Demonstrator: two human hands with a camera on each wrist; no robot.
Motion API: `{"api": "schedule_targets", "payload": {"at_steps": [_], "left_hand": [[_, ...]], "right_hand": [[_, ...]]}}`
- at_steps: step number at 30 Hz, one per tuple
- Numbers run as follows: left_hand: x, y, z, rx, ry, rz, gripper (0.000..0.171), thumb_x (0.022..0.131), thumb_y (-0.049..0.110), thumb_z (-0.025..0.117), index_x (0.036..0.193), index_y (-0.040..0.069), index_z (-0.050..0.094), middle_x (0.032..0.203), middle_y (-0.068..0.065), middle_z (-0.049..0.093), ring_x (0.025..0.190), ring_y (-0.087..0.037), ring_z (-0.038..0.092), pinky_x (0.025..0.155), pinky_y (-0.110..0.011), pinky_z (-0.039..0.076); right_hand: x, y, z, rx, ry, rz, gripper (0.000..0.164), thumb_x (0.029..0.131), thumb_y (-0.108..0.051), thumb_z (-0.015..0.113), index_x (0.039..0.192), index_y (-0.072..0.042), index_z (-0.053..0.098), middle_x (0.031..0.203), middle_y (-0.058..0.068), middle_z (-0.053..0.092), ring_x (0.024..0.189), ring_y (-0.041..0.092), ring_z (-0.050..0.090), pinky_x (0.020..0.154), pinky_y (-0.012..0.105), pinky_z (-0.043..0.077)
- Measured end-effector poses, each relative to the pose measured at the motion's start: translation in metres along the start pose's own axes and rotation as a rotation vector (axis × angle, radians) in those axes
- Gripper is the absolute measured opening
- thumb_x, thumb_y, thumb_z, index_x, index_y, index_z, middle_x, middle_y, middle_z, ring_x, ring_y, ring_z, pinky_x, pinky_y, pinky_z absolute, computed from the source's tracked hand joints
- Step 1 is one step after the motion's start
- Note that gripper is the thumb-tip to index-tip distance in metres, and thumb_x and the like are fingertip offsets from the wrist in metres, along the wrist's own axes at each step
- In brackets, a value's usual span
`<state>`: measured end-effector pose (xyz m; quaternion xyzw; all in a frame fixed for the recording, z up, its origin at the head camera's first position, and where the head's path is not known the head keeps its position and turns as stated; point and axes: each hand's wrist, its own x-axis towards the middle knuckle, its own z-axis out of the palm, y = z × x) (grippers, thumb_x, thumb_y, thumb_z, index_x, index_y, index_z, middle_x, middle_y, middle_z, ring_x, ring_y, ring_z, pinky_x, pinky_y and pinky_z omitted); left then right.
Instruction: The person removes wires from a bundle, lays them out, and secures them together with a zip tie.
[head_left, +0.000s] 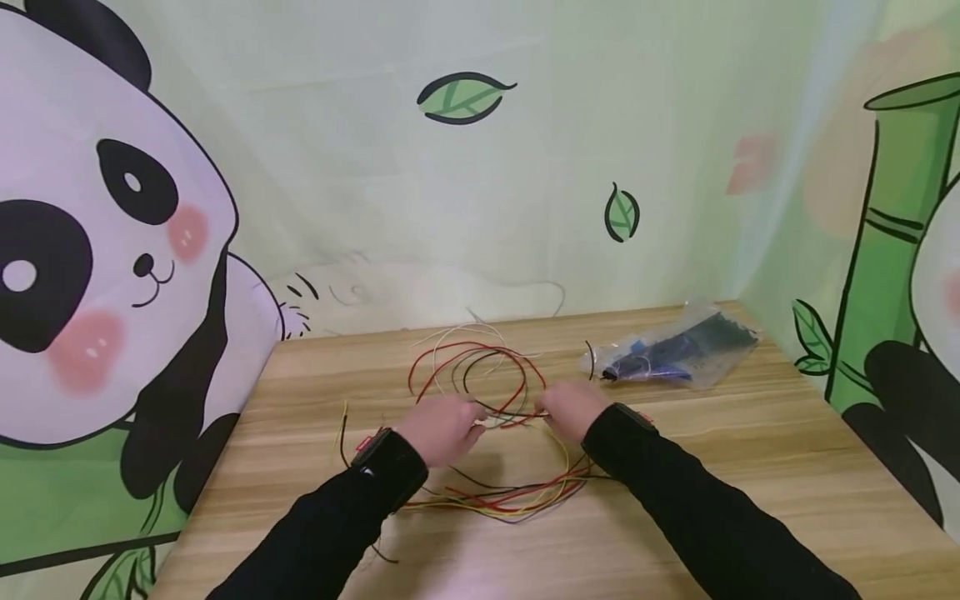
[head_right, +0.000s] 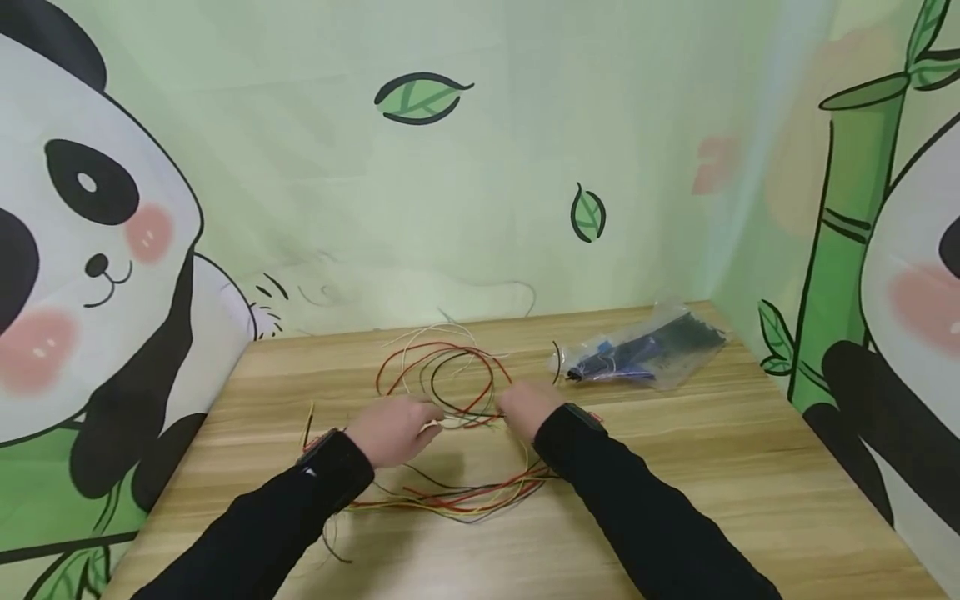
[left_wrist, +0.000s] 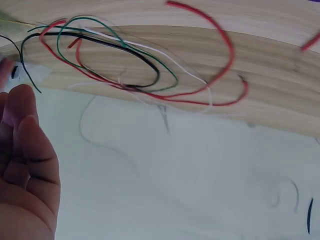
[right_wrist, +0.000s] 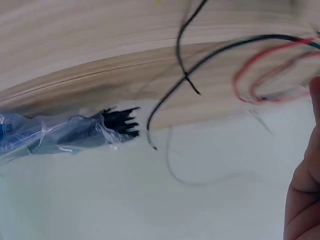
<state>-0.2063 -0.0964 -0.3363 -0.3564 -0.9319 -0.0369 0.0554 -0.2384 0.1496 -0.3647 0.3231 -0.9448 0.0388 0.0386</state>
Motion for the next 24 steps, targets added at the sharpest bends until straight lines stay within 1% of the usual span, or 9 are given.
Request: {"api": "schedule_targets", "payload": {"at_steps": [1,3,5,7,10,13,18,22,24], "left_hand": [[0.009,0.002,0.003,-0.008,-0.012,-0.013,0.012,0.096,0.019,0.067,0.092,0.011,0.075,0.086,-0.001,0.075,0.077,-0.015,0.069,0.07,-0.031,0.057],[0.023,0.005,0.009,-0.011,-0.03,-0.033,0.015,0.096,0.018,0.066,0.084,0.014,0.073,0.078,0.002,0.071,0.069,-0.012,0.064,0.064,-0.028,0.052],[0.034,0.007,0.017,0.007,-0.034,-0.042,0.02,0.095,0.018,0.067,0.076,0.015,0.069,0.072,0.003,0.067,0.064,-0.011,0.058,0.06,-0.028,0.048],[0.041,0.007,0.023,0.033,-0.044,-0.06,0.022,0.095,0.019,0.068,0.073,0.016,0.067,0.071,0.003,0.065,0.063,-0.011,0.056,0.059,-0.028,0.047],[0.046,0.007,0.031,0.062,-0.051,-0.099,0.022,0.093,0.021,0.07,0.072,0.015,0.067,0.073,0.002,0.067,0.066,-0.012,0.061,0.06,-0.031,0.051],[0.049,0.007,0.038,0.071,-0.066,-0.14,0.022,0.093,0.022,0.069,0.073,0.015,0.066,0.077,0.0,0.069,0.069,-0.013,0.065,0.06,-0.033,0.054],[0.052,0.006,0.048,0.061,-0.072,-0.15,0.019,0.094,0.022,0.068,0.077,0.014,0.068,0.08,-0.002,0.072,0.071,-0.014,0.067,0.062,-0.032,0.054],[0.053,0.006,0.054,0.072,-0.063,-0.159,0.016,0.095,0.021,0.066,0.081,0.012,0.069,0.082,-0.003,0.072,0.076,-0.017,0.07,0.065,-0.033,0.056],[0.053,0.005,0.056,0.083,-0.048,-0.175,0.015,0.094,0.021,0.066,0.083,0.011,0.069,0.083,-0.004,0.073,0.077,-0.019,0.071,0.065,-0.035,0.057]], "right_hand": [[0.007,0.001,0.003,0.001,-0.021,0.013,0.012,0.088,-0.007,0.074,0.098,-0.014,0.079,0.094,0.004,0.078,0.084,0.023,0.074,0.069,0.04,0.059],[0.018,0.002,0.011,-0.002,-0.055,0.034,0.012,0.087,-0.005,0.074,0.095,-0.014,0.079,0.093,0.003,0.078,0.082,0.022,0.073,0.069,0.04,0.058],[0.026,0.004,0.019,-0.023,-0.067,0.041,0.01,0.085,-0.004,0.075,0.086,-0.014,0.077,0.087,0.002,0.077,0.076,0.019,0.07,0.065,0.038,0.056],[0.033,0.005,0.027,-0.046,-0.066,0.04,0.013,0.083,-0.005,0.076,0.076,-0.015,0.073,0.079,0.0,0.074,0.07,0.017,0.066,0.061,0.036,0.052],[0.039,0.006,0.036,-0.088,-0.046,0.03,0.022,0.08,-0.008,0.077,0.064,-0.016,0.065,0.07,0.0,0.07,0.062,0.018,0.062,0.056,0.037,0.05],[0.043,0.007,0.044,-0.141,-0.013,0.007,0.023,0.08,-0.007,0.075,0.062,-0.016,0.063,0.069,0.002,0.07,0.06,0.021,0.064,0.055,0.04,0.052],[0.044,0.008,0.047,-0.206,0.01,-0.04,0.016,0.081,-0.004,0.072,0.069,-0.012,0.069,0.073,0.005,0.072,0.064,0.023,0.068,0.059,0.041,0.056],[0.043,0.007,0.04,-0.216,0.023,-0.04,0.014,0.083,-0.003,0.072,0.072,-0.013,0.069,0.074,0.004,0.072,0.064,0.023,0.068,0.059,0.039,0.055],[0.044,0.006,0.037,-0.213,0.048,-0.041,0.013,0.085,-0.003,0.071,0.075,-0.012,0.07,0.077,0.004,0.072,0.066,0.022,0.068,0.059,0.039,0.055]]}}
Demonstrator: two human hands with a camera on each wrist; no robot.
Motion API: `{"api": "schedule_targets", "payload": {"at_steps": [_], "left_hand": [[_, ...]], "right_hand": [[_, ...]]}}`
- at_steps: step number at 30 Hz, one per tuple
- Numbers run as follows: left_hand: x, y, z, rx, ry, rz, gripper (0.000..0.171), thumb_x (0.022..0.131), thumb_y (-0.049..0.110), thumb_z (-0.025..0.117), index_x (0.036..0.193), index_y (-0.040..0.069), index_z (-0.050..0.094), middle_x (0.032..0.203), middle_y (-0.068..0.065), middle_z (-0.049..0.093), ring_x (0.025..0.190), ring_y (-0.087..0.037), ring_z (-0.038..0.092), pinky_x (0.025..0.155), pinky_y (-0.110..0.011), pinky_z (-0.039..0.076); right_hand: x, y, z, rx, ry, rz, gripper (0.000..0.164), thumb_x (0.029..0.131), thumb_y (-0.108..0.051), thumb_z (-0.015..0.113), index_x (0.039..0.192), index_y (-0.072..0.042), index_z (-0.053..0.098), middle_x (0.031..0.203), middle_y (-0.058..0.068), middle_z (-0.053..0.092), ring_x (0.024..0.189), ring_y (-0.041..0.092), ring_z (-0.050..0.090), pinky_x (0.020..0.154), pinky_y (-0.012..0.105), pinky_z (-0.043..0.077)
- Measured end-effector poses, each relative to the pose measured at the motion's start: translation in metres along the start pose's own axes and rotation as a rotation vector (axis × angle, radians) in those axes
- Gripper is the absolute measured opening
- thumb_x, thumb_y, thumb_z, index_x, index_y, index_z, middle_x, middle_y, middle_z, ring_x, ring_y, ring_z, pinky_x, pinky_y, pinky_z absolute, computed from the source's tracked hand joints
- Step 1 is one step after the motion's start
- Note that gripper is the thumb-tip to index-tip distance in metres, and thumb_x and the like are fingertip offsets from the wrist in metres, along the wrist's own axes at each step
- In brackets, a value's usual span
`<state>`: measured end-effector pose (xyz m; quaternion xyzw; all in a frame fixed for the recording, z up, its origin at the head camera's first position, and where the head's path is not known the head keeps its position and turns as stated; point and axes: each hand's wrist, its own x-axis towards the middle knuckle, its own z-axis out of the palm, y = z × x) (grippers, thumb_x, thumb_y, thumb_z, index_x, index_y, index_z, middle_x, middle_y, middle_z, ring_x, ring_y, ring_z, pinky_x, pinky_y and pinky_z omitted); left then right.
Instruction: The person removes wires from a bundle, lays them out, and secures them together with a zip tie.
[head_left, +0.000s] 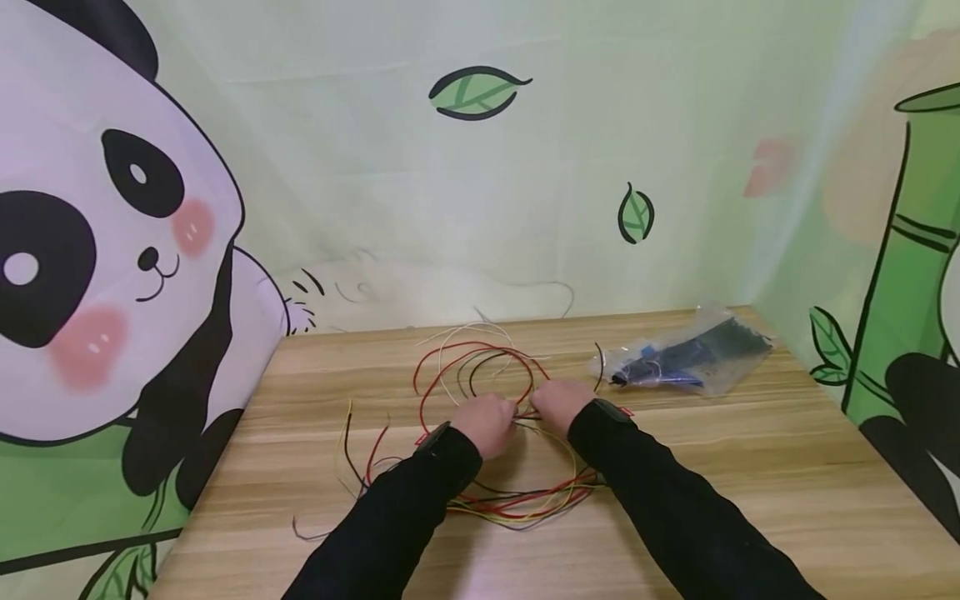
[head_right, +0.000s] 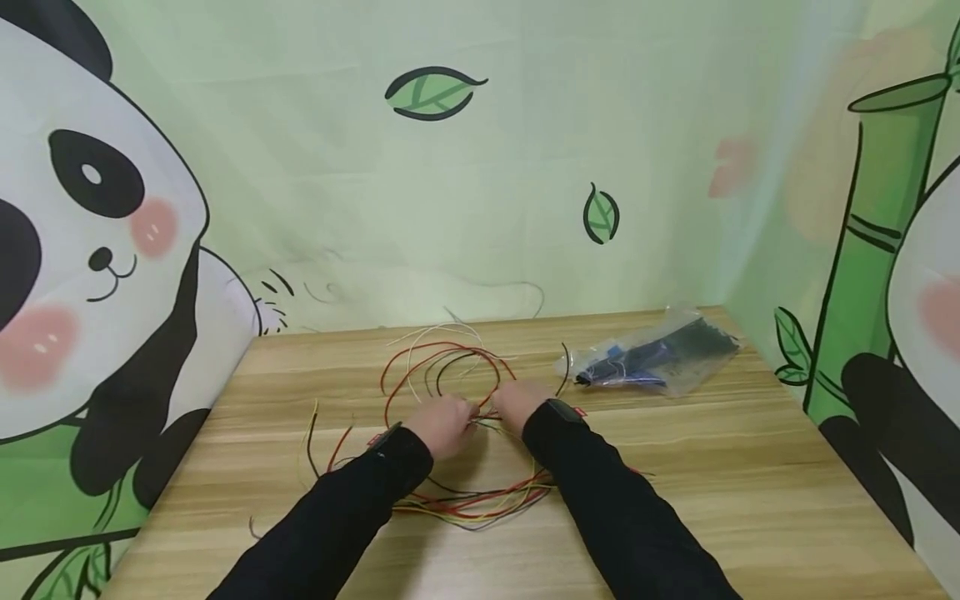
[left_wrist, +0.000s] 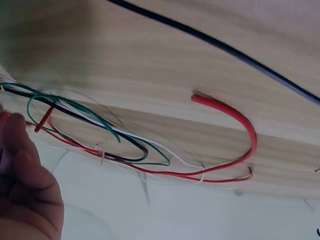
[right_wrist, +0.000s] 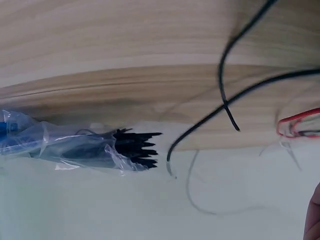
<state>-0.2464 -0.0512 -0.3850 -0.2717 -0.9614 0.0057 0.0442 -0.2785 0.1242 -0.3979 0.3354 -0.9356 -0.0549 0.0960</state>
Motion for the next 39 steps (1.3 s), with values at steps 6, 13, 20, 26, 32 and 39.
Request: {"api": "schedule_targets", "payload": {"at_steps": [6,13,20,26,32,39], "left_hand": [[0.0,0.002,0.002,0.027,0.091,-0.045,0.013,0.093,0.019,0.066,0.085,0.01,0.069,0.083,-0.006,0.075,0.074,-0.023,0.072,0.061,-0.038,0.057],[-0.005,0.0,-0.006,-0.021,0.113,-0.058,0.021,0.102,0.02,0.059,0.087,0.01,0.07,0.081,-0.006,0.075,0.075,-0.023,0.073,0.061,-0.037,0.057],[-0.013,-0.011,-0.009,-0.125,0.088,-0.056,0.023,0.103,0.017,0.058,0.083,0.011,0.069,0.071,0.002,0.065,0.063,-0.01,0.059,0.058,-0.027,0.047],[-0.03,-0.017,-0.023,-0.114,0.142,-0.037,0.019,0.101,0.018,0.061,0.088,0.011,0.073,0.074,0.001,0.07,0.066,-0.012,0.065,0.059,-0.027,0.05],[-0.055,-0.027,-0.04,-0.134,0.196,-0.013,0.015,0.099,0.016,0.064,0.089,0.009,0.073,0.076,-0.001,0.072,0.066,-0.014,0.066,0.06,-0.03,0.052],[-0.086,-0.04,-0.055,-0.136,0.268,-0.022,0.012,0.097,0.015,0.066,0.089,0.011,0.073,0.078,0.001,0.072,0.066,-0.01,0.065,0.062,-0.027,0.053]], "right_hand": [[0.0,-0.007,-0.012,0.037,0.115,-0.028,0.007,0.09,-0.008,0.07,0.085,-0.013,0.07,0.082,0.003,0.073,0.071,0.021,0.071,0.058,0.038,0.055],[-0.001,-0.012,-0.016,0.05,0.136,-0.081,0.006,0.096,-0.018,0.067,0.092,-0.013,0.068,0.075,0.004,0.073,0.064,0.019,0.069,0.056,0.035,0.053],[-0.007,-0.008,-0.008,0.176,0.082,-0.044,0.007,0.097,-0.013,0.066,0.092,-0.01,0.071,0.083,0.004,0.075,0.073,0.02,0.071,0.066,0.035,0.056],[-0.013,-0.001,-0.002,0.229,0.076,-0.011,0.004,0.094,-0.011,0.07,0.094,-0.007,0.071,0.088,0.007,0.075,0.083,0.024,0.073,0.073,0.039,0.058],[-0.019,0.006,0.006,0.26,0.094,-0.007,0.007,0.097,-0.005,0.062,0.093,-0.007,0.068,0.092,0.009,0.075,0.088,0.028,0.073,0.077,0.042,0.058],[-0.029,0.017,0.016,0.28,0.11,0.037,0.011,0.098,-0.008,0.061,0.088,-0.008,0.063,0.083,0.009,0.071,0.08,0.028,0.072,0.071,0.041,0.055]]}}
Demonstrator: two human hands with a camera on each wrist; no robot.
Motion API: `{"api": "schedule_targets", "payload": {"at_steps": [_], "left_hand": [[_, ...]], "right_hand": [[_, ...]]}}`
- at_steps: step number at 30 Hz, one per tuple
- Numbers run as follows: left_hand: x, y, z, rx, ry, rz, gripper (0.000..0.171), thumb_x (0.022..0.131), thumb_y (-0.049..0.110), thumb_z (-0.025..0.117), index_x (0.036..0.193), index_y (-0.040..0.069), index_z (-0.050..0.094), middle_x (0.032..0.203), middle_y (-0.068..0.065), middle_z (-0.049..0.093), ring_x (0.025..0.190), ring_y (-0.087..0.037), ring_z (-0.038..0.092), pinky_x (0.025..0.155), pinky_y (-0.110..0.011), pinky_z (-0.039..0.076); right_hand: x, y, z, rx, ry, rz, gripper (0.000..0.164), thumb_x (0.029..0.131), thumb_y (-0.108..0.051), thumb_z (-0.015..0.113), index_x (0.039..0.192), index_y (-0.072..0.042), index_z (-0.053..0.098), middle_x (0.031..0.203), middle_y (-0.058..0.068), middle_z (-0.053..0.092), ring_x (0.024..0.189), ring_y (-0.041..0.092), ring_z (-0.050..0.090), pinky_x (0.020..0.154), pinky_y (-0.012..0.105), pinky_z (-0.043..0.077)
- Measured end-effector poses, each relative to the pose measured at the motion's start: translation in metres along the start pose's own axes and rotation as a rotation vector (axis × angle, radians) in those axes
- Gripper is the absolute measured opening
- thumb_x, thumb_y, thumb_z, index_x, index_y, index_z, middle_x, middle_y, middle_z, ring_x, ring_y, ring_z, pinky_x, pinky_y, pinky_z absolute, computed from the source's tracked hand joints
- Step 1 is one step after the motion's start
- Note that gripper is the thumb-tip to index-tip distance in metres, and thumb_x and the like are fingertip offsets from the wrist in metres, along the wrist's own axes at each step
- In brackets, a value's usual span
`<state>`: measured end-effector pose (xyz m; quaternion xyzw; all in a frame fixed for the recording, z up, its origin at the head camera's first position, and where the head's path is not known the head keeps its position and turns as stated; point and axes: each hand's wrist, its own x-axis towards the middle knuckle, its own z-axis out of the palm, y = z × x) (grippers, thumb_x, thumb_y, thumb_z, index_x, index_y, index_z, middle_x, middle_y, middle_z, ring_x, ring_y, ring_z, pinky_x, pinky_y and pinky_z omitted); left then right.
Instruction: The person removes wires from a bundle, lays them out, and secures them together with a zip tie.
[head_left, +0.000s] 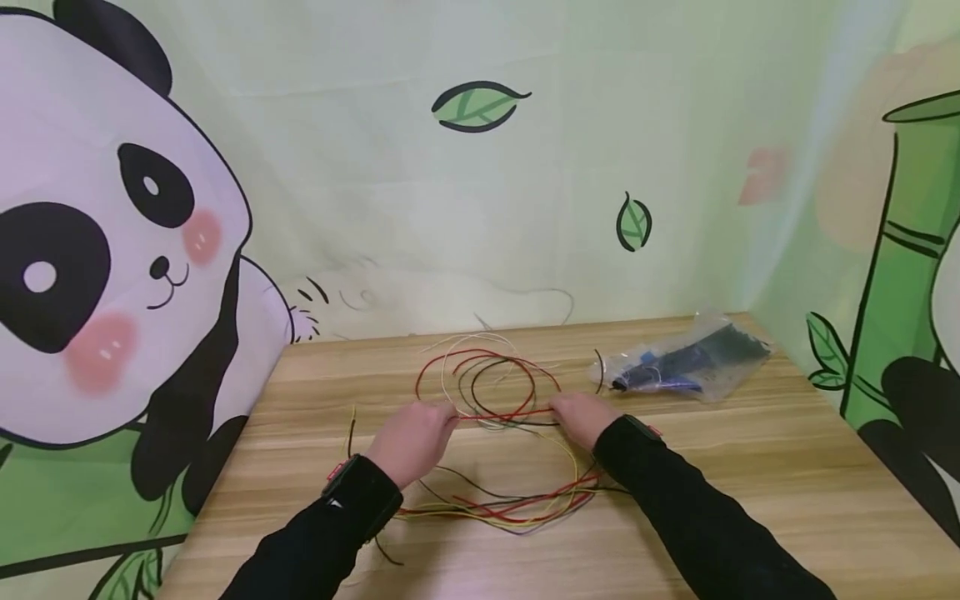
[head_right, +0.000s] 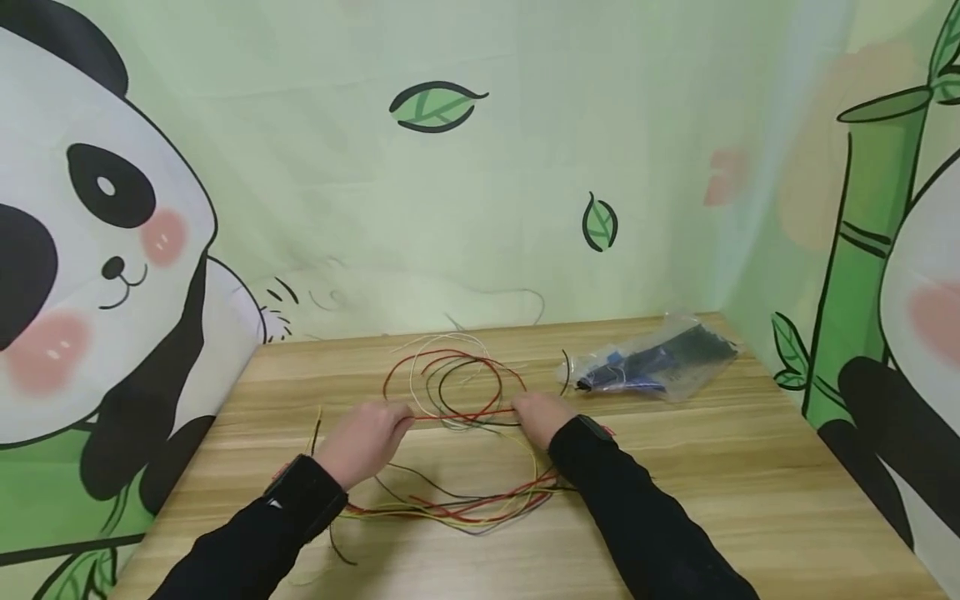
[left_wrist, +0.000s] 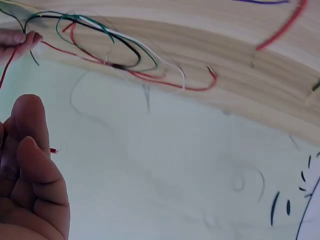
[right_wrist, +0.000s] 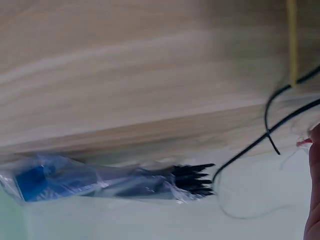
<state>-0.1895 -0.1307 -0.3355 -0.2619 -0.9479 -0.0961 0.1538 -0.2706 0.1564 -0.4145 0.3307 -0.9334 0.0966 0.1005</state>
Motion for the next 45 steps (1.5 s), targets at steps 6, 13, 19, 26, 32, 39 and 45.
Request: {"api": "schedule_targets", "payload": {"at_steps": [6,13,19,26,32,39,45], "left_hand": [[-0.022,-0.009,-0.018,0.021,0.03,-0.024,0.011,0.094,0.013,0.07,0.084,0.011,0.07,0.07,0.004,0.066,0.059,-0.006,0.056,0.058,-0.024,0.048],[-0.045,-0.029,-0.037,0.033,0.068,-0.081,0.016,0.09,0.024,0.076,0.079,0.014,0.07,0.059,0.008,0.06,0.049,0.001,0.044,0.049,-0.018,0.036],[-0.07,-0.051,-0.049,0.042,0.104,-0.191,0.024,0.088,0.035,0.077,0.074,0.019,0.067,0.055,0.012,0.054,0.049,0.0,0.042,0.048,-0.021,0.033],[-0.097,-0.076,-0.06,0.049,0.132,-0.308,0.03,0.088,0.036,0.077,0.069,0.016,0.065,0.057,0.005,0.058,0.053,-0.007,0.047,0.051,-0.025,0.035],[-0.115,-0.092,-0.067,0.082,0.136,-0.434,0.031,0.089,0.041,0.074,0.074,0.014,0.069,0.06,0.002,0.062,0.053,-0.011,0.051,0.05,-0.03,0.037],[-0.12,-0.099,-0.064,0.088,0.169,-0.459,0.029,0.094,0.034,0.07,0.077,0.011,0.069,0.052,0.003,0.051,0.048,-0.012,0.043,0.047,-0.03,0.03],[-0.12,-0.102,-0.061,0.082,0.157,-0.467,0.023,0.096,0.025,0.067,0.085,0.006,0.072,0.065,-0.005,0.067,0.055,-0.02,0.059,0.048,-0.04,0.041]], "right_hand": [[-0.008,0.006,0.004,-0.01,0.003,0.006,0.013,0.097,-0.009,0.063,0.085,-0.009,0.061,0.081,0.007,0.069,0.079,0.027,0.071,0.07,0.04,0.054],[-0.013,0.012,0.002,0.015,0.0,0.038,0.008,0.098,-0.01,0.063,0.093,-0.007,0.067,0.088,0.007,0.071,0.084,0.026,0.071,0.076,0.041,0.056],[-0.019,0.016,-0.003,0.004,0.051,0.012,0.007,0.097,-0.009,0.063,0.096,-0.005,0.068,0.09,0.009,0.072,0.085,0.028,0.072,0.077,0.041,0.056],[-0.025,0.026,-0.012,0.02,0.108,0.08,0.004,0.096,-0.01,0.065,0.094,-0.009,0.069,0.086,0.005,0.07,0.08,0.024,0.069,0.072,0.039,0.054],[-0.031,0.036,-0.027,0.012,0.136,0.092,0.003,0.096,-0.009,0.065,0.095,-0.009,0.067,0.089,0.006,0.068,0.083,0.025,0.068,0.074,0.04,0.053],[-0.048,0.045,-0.054,-0.024,0.241,0.083,0.006,0.095,-0.014,0.069,0.099,-0.011,0.07,0.099,0.009,0.072,0.096,0.03,0.071,0.082,0.045,0.056],[-0.071,0.04,-0.078,0.07,0.191,0.136,0.014,0.097,-0.016,0.065,0.109,-0.009,0.071,0.095,0.006,0.074,0.083,0.022,0.069,0.074,0.039,0.055]]}}
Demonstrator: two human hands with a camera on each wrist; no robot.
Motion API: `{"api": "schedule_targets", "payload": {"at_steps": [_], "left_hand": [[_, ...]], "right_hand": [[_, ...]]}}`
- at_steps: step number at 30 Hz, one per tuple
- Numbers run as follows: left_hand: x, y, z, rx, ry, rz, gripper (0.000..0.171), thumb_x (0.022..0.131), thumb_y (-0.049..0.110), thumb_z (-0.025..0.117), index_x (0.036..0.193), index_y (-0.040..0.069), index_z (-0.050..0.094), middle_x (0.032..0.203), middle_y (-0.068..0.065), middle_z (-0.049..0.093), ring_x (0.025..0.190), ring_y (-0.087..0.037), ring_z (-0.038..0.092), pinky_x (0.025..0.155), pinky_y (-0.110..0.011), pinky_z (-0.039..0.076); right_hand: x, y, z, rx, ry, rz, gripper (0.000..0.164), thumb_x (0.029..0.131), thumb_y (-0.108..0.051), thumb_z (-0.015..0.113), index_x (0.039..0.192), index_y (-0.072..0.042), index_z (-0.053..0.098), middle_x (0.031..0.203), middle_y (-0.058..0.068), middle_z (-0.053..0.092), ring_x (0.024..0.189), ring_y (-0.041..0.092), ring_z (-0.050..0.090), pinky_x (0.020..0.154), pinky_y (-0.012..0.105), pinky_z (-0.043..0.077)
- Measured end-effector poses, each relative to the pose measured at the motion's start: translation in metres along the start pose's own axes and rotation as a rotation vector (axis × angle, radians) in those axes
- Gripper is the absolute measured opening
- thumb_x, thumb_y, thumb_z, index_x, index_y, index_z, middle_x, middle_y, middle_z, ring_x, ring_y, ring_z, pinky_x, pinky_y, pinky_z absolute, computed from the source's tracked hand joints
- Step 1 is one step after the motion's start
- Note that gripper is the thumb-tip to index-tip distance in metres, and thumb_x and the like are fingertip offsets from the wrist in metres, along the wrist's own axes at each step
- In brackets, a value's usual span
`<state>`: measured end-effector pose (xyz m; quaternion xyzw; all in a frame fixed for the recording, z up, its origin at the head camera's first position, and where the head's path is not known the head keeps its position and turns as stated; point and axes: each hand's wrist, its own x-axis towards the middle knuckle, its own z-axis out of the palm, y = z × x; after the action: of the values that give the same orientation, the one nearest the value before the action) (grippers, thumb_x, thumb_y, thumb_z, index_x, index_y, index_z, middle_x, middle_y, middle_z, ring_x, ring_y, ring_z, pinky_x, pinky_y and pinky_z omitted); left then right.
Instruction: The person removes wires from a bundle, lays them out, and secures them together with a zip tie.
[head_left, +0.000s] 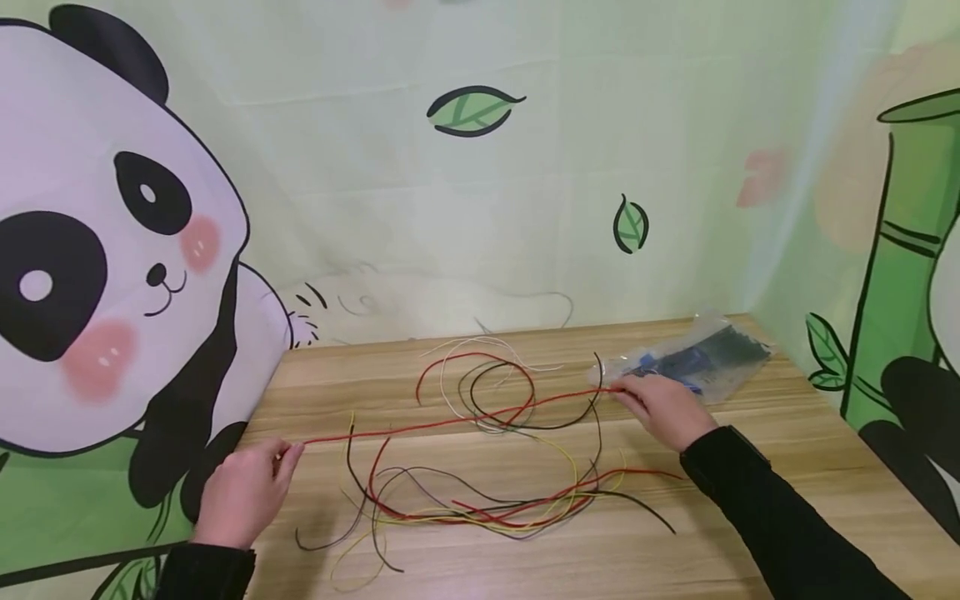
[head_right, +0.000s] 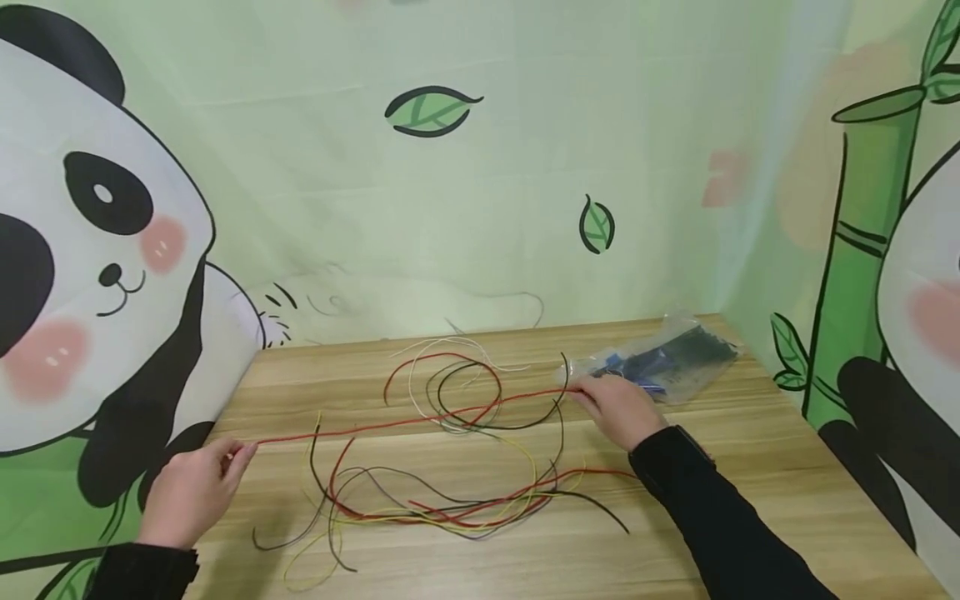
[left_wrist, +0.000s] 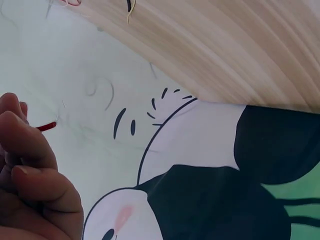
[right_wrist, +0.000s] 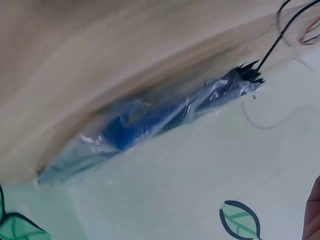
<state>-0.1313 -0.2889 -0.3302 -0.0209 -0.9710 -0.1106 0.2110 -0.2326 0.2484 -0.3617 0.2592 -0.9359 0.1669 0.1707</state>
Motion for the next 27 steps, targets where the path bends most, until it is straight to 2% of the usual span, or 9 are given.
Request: {"api": "schedule_targets", "payload": {"at_steps": [4,9,15,22,27], "left_hand": [[-0.002,-0.001,0.006,0.005,-0.029,0.008,0.016,0.095,0.018,0.067,0.092,0.004,0.075,0.072,-0.009,0.07,0.06,-0.027,0.064,0.051,-0.045,0.045],[-0.006,0.001,0.014,0.03,-0.046,0.044,0.01,0.091,0.013,0.072,0.09,0.005,0.076,0.075,-0.013,0.074,0.061,-0.03,0.066,0.051,-0.044,0.045],[-0.006,0.004,0.028,0.036,-0.157,0.039,0.008,0.09,0.013,0.073,0.091,0.006,0.078,0.08,-0.011,0.076,0.064,-0.026,0.068,0.055,-0.041,0.047],[-0.004,0.001,0.048,0.024,-0.27,0.021,0.006,0.089,0.011,0.073,0.088,0.007,0.078,0.082,-0.008,0.076,0.065,-0.016,0.064,0.056,-0.036,0.047],[-0.006,-0.001,0.062,0.023,-0.337,0.01,0.006,0.088,0.011,0.073,0.085,0.009,0.078,0.082,-0.006,0.076,0.067,-0.016,0.064,0.061,-0.038,0.05]], "right_hand": [[-0.015,-0.002,-0.005,0.038,-0.012,0.014,0.008,0.094,-0.012,0.068,0.103,-0.012,0.069,0.086,-0.001,0.071,0.071,0.01,0.062,0.065,0.029,0.048],[-0.027,-0.001,-0.005,0.003,-0.053,-0.047,0.004,0.092,-0.014,0.072,0.094,-0.015,0.074,0.083,-0.005,0.072,0.071,0.007,0.063,0.065,0.028,0.05],[-0.036,0.003,0.001,-0.001,-0.152,-0.051,0.004,0.091,-0.013,0.073,0.093,-0.014,0.076,0.084,-0.005,0.074,0.075,0.012,0.068,0.068,0.031,0.054],[-0.04,0.004,0.011,-0.014,-0.205,-0.05,0.006,0.09,-0.012,0.074,0.091,-0.017,0.076,0.085,-0.006,0.074,0.079,0.014,0.07,0.072,0.034,0.055],[-0.044,0.005,0.017,-0.032,-0.251,-0.052,0.005,0.088,-0.014,0.076,0.087,-0.019,0.075,0.083,-0.008,0.073,0.077,0.012,0.069,0.071,0.032,0.054]]}}
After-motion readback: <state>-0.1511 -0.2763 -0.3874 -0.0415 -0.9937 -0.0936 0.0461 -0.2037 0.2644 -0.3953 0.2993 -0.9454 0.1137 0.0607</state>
